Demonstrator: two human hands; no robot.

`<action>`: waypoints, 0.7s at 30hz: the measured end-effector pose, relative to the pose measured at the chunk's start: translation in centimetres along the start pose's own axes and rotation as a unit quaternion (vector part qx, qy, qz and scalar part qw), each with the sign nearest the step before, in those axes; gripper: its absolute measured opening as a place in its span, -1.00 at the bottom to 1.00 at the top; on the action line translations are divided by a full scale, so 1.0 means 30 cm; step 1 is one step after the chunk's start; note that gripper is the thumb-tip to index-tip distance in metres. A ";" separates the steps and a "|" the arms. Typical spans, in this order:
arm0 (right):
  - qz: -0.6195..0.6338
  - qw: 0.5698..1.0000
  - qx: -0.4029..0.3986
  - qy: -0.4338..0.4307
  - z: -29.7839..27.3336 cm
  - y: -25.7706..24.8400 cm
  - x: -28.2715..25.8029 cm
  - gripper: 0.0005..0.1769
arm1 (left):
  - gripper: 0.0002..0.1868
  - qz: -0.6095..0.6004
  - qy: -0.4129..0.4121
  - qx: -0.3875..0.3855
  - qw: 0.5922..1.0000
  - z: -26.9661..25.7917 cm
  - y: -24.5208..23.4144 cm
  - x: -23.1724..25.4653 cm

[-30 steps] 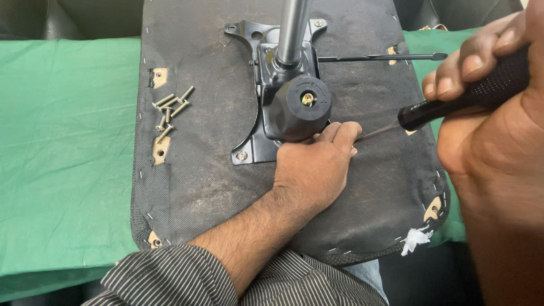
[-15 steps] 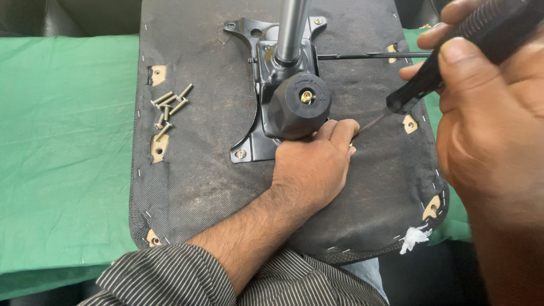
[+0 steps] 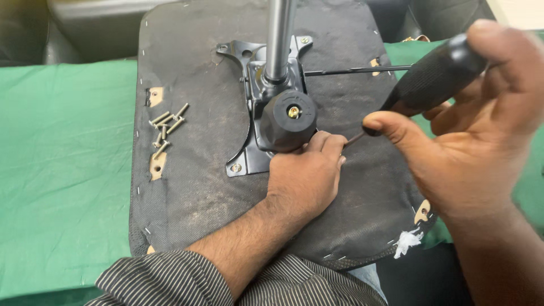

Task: The person uses a screwdriver to fasten screws into the base of an office chair, securing the central mechanism to the seat. They work methodically around the base, tightening each screw in turn.

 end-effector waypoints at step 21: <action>0.006 0.999 0.003 0.045 -0.024 0.027 -0.043 0.02 | -0.63 0.011 0.009 -0.039 0.999 -0.010 -0.017 -0.009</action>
Point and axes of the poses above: each hand's wrist, its own z-axis towards the middle knuckle, its own y-axis out of the palm, x = y × z, the point moved 1 cm from there along z, towards the middle knuckle, and after that the axes turned 8 degrees about y, right-handed, at the moved point
